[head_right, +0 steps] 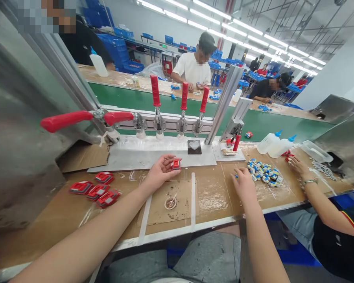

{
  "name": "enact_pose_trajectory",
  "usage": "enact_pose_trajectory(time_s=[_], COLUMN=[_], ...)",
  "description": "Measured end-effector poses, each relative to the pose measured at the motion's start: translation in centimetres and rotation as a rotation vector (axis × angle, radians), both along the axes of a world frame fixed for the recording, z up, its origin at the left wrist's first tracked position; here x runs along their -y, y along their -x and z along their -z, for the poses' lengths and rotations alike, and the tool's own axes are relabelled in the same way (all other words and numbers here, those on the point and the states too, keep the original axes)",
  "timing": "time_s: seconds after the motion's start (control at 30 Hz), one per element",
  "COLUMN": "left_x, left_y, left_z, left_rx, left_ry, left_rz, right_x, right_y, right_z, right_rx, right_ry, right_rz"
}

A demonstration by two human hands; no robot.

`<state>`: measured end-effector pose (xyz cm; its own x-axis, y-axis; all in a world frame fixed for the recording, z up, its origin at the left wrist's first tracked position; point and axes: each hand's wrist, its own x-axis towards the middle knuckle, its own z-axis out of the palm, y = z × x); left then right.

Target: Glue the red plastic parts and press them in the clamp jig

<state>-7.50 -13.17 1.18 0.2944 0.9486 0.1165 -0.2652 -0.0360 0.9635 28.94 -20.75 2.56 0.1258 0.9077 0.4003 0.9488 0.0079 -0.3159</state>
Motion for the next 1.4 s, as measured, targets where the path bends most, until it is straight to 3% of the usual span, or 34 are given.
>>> enact_pose_trajectory(time_s=[0.07, 0.17, 0.27, 0.37, 0.5, 0.6, 0.77, 0.9, 1.07, 1.13, 1.27, 1.4], left_x=[0.2, 0.5, 0.8, 0.8, 0.8, 1.0, 1.1, 1.0, 1.1, 1.0, 0.7, 0.3], left_y=[-0.1, -0.1, -0.1, 0.0, 0.1, 0.2, 0.4, 0.4, 0.3, 0.5, 1.2, 2.0], left_z=[-0.1, -0.4, -0.4, -0.2, -0.2, -0.5, -0.4, -0.1, -0.3, -0.4, -0.7, -1.0], left_rx=[-0.012, -0.012, 0.01, 0.046, 0.064, 0.042, 0.003, -0.104, -0.235, -0.26, -0.297, -0.348], left_ry=[-0.005, -0.026, -0.082, -0.1, -0.092, -0.104, -0.136, -0.164, -0.174, -0.174, -0.171, -0.173], left_rz=[0.018, 0.037, 0.021, 0.006, 0.015, 0.007, 0.001, -0.009, -0.031, 0.004, 0.112, 0.148], right_x=[0.6, 0.9, 0.2, -1.3, -4.9, -7.6, -9.5, -9.0, -8.5, -8.4, -8.1, -7.4], right_y=[-2.3, -2.3, 0.6, 4.6, 9.8, 13.1, 15.6, 15.6, 15.2, 14.9, 14.4, 14.4], right_z=[1.2, 2.1, 1.8, 0.5, -1.3, -1.6, 0.3, 1.2, 0.6, 0.3, -0.6, -1.6], right_rx=[-0.066, -0.28, -0.717, -1.134, -1.3, -1.29, -1.25, -1.063, -0.702, -0.558, -0.344, -0.235], right_ry=[0.063, 0.07, 0.071, 0.156, 0.246, 0.218, 0.182, 0.106, -0.089, -0.135, -0.13, -0.035], right_rz=[-0.077, -0.15, -0.179, -0.32, -0.572, -0.693, -0.728, -0.746, -0.78, -0.853, -1.064, -1.139])
